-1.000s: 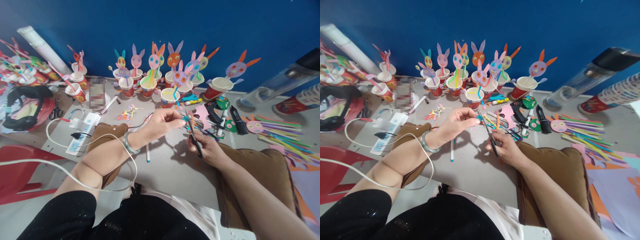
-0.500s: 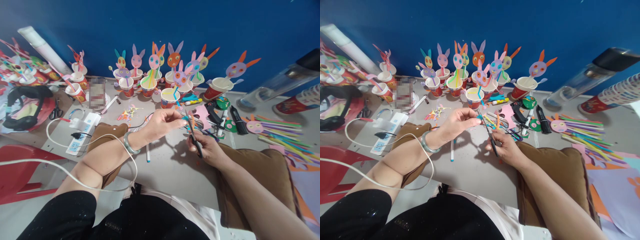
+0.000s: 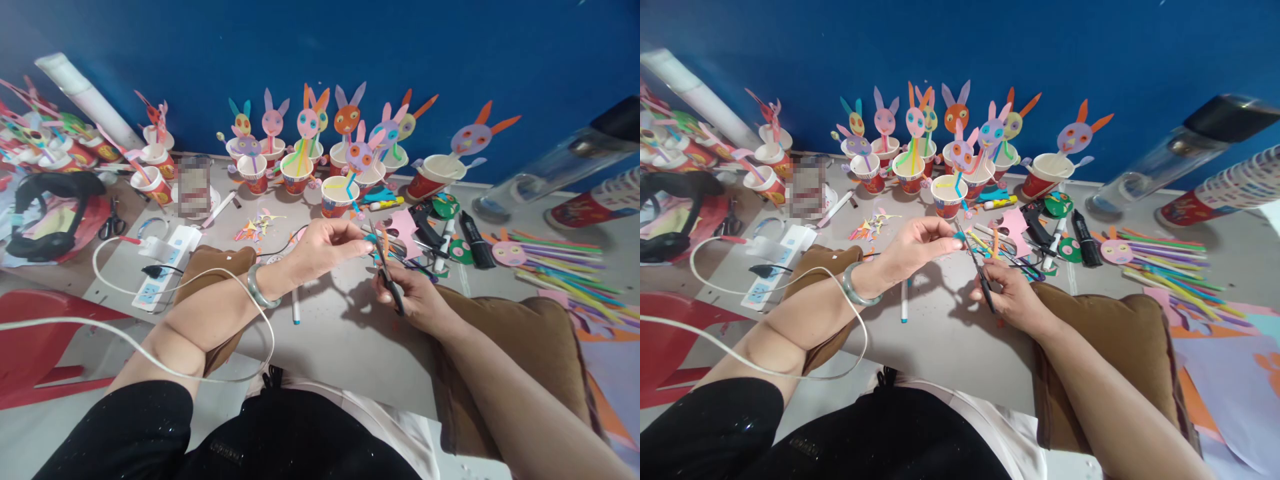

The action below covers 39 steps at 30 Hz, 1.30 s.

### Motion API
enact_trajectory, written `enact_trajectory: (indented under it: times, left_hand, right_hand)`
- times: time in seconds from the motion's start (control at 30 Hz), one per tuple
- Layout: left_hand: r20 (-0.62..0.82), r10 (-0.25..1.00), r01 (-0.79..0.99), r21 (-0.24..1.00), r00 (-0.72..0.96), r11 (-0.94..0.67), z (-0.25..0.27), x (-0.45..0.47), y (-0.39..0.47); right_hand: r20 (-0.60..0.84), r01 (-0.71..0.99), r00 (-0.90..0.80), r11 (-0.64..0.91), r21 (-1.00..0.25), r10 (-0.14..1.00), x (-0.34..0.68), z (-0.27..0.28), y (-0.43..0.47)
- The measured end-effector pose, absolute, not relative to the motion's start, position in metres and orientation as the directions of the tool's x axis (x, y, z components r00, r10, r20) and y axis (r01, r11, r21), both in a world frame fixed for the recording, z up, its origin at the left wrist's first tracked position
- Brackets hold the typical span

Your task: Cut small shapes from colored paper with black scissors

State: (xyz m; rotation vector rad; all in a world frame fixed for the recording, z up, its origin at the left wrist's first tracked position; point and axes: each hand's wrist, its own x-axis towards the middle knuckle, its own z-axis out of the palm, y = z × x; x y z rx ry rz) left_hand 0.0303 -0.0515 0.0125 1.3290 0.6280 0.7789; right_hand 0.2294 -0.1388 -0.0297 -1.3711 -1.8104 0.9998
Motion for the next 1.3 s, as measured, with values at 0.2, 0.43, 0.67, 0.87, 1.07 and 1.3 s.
enact_trajectory:
  times: [0.2, 0.43, 0.67, 0.87, 1.07, 1.3]
  left_hand:
    - [0.054, 0.799, -0.125, 0.992, 0.599, 0.026, 0.0098, 0.0292, -0.0508]
    - [0.054, 0.801, -0.133, 0.991, 0.596, 0.032, 0.0097, 0.0284, -0.0494]
    - [0.062, 0.809, -0.133, 0.991, 0.585, 0.021, 0.0094, 0.0268, -0.0487]
    - [0.055, 0.809, -0.133, 0.991, 0.585, 0.029, 0.0137, 0.0264, -0.0464]
    - [0.046, 0.804, -0.118, 0.993, 0.593, 0.029, 0.0154, 0.0264, -0.0480]
    - [0.035, 0.799, -0.125, 0.991, 0.600, 0.050, 0.0142, 0.0274, -0.0495]
  right_hand:
    - [0.042, 0.478, -0.236, 0.153, -0.865, 0.971, 0.2286, -0.0293, -0.1393]
    - [0.034, 0.479, -0.236, 0.147, -0.865, 0.971, 0.2288, -0.0294, -0.1393]
    - [0.041, 0.495, -0.233, 0.154, -0.855, 0.972, 0.2289, -0.0301, -0.1393]
    - [0.035, 0.491, -0.233, 0.148, -0.858, 0.972, 0.2291, -0.0294, -0.1390]
    - [0.040, 0.489, -0.229, 0.151, -0.859, 0.973, 0.2294, -0.0312, -0.1384]
    - [0.065, 0.498, -0.234, 0.177, -0.849, 0.970, 0.2290, -0.0307, -0.1387]
